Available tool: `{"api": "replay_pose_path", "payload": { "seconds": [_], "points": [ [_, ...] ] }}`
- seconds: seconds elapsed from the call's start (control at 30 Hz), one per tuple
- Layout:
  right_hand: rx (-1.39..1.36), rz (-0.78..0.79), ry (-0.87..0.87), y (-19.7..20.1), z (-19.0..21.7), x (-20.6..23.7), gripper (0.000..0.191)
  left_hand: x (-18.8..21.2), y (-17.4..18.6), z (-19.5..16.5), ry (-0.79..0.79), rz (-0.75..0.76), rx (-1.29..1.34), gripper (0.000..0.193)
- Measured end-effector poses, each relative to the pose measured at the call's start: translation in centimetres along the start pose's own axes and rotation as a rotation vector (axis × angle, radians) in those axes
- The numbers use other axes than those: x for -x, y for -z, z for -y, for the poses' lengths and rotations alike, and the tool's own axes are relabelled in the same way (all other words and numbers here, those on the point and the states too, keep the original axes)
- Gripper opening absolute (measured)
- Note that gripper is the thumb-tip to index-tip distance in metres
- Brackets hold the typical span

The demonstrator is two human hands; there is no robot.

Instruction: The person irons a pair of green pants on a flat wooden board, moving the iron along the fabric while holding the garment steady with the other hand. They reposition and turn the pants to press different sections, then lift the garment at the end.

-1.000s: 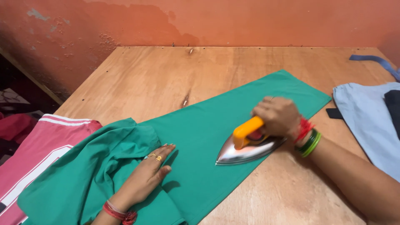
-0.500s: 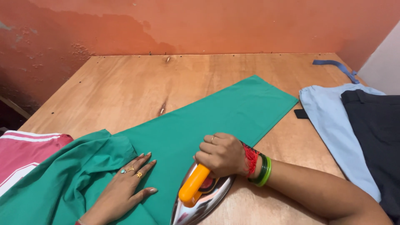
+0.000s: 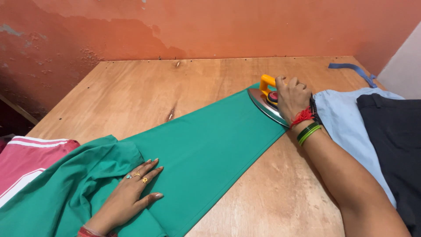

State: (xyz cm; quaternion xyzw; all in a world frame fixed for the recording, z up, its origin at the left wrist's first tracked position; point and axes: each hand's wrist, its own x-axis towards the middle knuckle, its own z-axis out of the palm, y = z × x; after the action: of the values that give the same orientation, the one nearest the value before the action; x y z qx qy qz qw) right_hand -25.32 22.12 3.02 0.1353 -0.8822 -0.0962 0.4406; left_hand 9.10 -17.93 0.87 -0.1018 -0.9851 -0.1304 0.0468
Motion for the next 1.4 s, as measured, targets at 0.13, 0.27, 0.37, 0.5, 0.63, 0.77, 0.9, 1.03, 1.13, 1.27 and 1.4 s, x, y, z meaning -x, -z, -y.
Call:
{"api": "replay_pose_path", "payload": {
  "seconds": [0.13,0.27,0.37,0.5,0.63,0.77,0.9,1.03,1.13,1.27,1.4],
  "points": [
    [0.013,0.025,0.025,-1.1,-0.2,0.6,0.038,-0.1,-0.3,0.0,-0.002,-0.035,-0.050,0.072],
    [0.062,0.035,0.006,-1.8,-0.2,0.2,0.036,-0.4,-0.8,0.2,0.041,0.008,-0.075,0.072],
    [0.048,0.056,-0.028,-3.0,-0.1,-0.9,0.036,-0.6,-1.2,0.6,0.013,-0.001,-0.091,0.073],
    [0.083,0.114,-0.090,-5.2,0.6,-2.7,0.066,-0.2,-1.9,1.2,-0.021,-0.033,-0.087,0.074],
    [0.196,0.117,-0.131,-5.6,1.3,-3.1,0.057,-0.3,-2.6,1.8,0.003,0.003,-0.100,0.076],
    [0.423,0.338,-0.090,-3.2,1.1,0.7,0.071,-0.7,-3.0,2.2,-0.063,-0.065,-0.113,0.076],
    [0.457,0.331,-0.184,-2.6,0.4,2.5,0.066,-0.8,-3.1,1.9,-0.041,-0.038,-0.122,0.075],
    [0.389,0.240,-0.102,-5.8,0.1,-0.2,0.062,-0.7,-2.5,1.2,0.006,0.012,-0.098,0.075],
    [0.320,0.186,-0.090,-8.1,-0.2,-3.5,0.058,-0.6,-2.0,0.6,0.012,0.000,-0.063,0.074],
    [0.330,0.217,-0.137,-7.4,0.5,-4.7,0.061,-0.7,-1.4,0.3,-0.005,-0.015,-0.067,0.074],
    [0.367,0.327,-0.121,-3.6,1.2,-0.8,0.071,-1.0,-1.2,0.1,-0.021,0.005,-0.058,0.075]
  ]
}}
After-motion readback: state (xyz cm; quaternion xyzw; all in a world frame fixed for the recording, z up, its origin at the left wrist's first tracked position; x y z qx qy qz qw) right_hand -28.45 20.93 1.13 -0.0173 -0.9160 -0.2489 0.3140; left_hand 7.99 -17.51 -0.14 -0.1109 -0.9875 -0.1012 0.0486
